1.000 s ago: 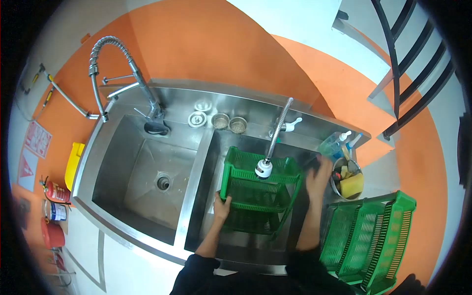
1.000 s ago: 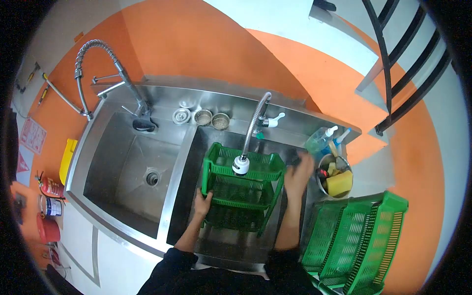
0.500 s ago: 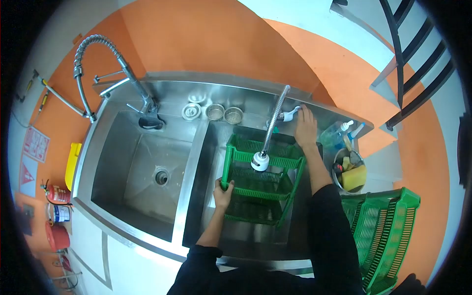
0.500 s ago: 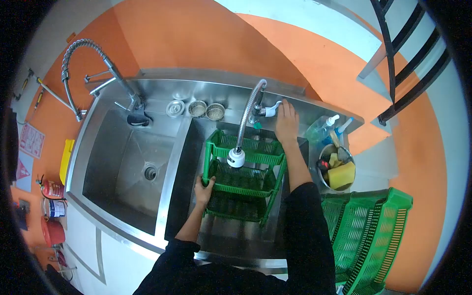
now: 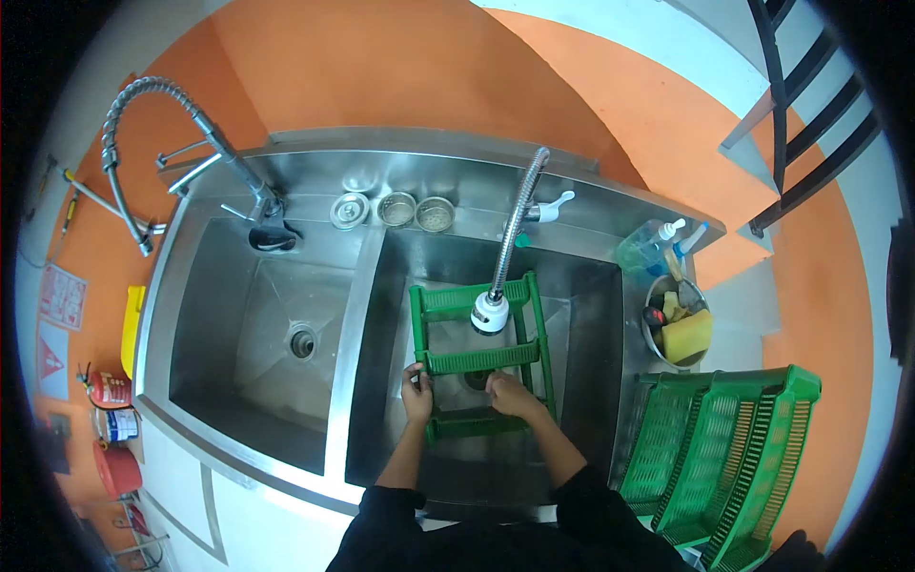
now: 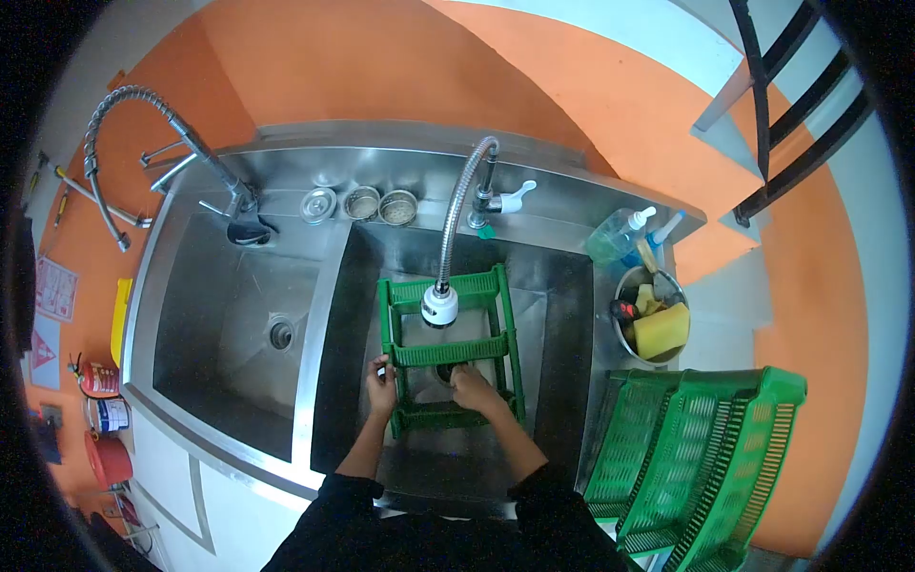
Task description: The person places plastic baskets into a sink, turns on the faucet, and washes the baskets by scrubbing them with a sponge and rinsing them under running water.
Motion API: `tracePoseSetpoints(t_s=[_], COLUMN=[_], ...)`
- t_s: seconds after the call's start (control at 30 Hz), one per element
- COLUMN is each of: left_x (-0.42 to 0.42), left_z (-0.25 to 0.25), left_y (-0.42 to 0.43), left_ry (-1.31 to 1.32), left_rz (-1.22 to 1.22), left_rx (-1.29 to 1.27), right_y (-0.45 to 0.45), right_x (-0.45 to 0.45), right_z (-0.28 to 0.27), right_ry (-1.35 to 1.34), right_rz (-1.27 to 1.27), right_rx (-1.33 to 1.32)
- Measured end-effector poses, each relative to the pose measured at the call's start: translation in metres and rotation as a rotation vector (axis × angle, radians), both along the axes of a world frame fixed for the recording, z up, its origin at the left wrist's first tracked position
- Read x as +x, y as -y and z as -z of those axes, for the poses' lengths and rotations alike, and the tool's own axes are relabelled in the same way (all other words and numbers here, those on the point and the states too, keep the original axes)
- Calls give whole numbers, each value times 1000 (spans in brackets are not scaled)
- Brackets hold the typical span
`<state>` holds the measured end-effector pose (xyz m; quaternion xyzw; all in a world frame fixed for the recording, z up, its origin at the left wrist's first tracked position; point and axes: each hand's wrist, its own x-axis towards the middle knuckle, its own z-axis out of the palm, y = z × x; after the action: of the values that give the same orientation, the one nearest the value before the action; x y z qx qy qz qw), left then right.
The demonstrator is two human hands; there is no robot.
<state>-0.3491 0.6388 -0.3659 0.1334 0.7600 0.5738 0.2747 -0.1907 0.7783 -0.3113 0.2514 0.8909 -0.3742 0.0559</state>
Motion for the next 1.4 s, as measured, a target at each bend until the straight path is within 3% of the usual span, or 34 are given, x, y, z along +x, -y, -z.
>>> tracePoseSetpoints(t_s=[0.03,0.07,0.1,0.17,0.2,0.3,0.4,0.53,0.87,1.1,1.17,1.3,1.4], left_x=[-1,-4,-6,-4,-1,10,12,10,9,11,13,12,10], left_z=[11,17,15,2,0,-10,-9,-3,-22,-25,-11,-7,-6], left_y=[-1,-1,-1,-5,-5,-3,-10,-10,-16,-18,-15,-12,-13], left_ry=[-27,-57,-62,-172,-174,-153,-244,-268,-169,-223,-252,-290,-256], left_rz=[-26,-48,-40,-8,-11,116,103,78,99,92,65,78,94], left_rx=[76,153,151,88,89,-368,-545,-471,-497,-569,-516,-489,-454], right_y=[-3,-5,-8,-7,-4,-2,-11,-15,-6,-1,-6,-26,-63], right_x=[-3,-9,-14,-14,-12,-14,-25,-20,-35,-69,-75,-53,0], right_z=[23,44,66,91,100,123,142,184,190,167,135,10,-48], right_ry=[-3,214,439,581,590,593,561,380,444,449,443,516,388], right_rz=[1,-48,-113,-169,-169,-158,-139,-250,-141,-86,-59,-21,41], right_rx=[-4,-119,-213,-213,-184,-135,-96,136,-124,-293,-421,-842,-742])
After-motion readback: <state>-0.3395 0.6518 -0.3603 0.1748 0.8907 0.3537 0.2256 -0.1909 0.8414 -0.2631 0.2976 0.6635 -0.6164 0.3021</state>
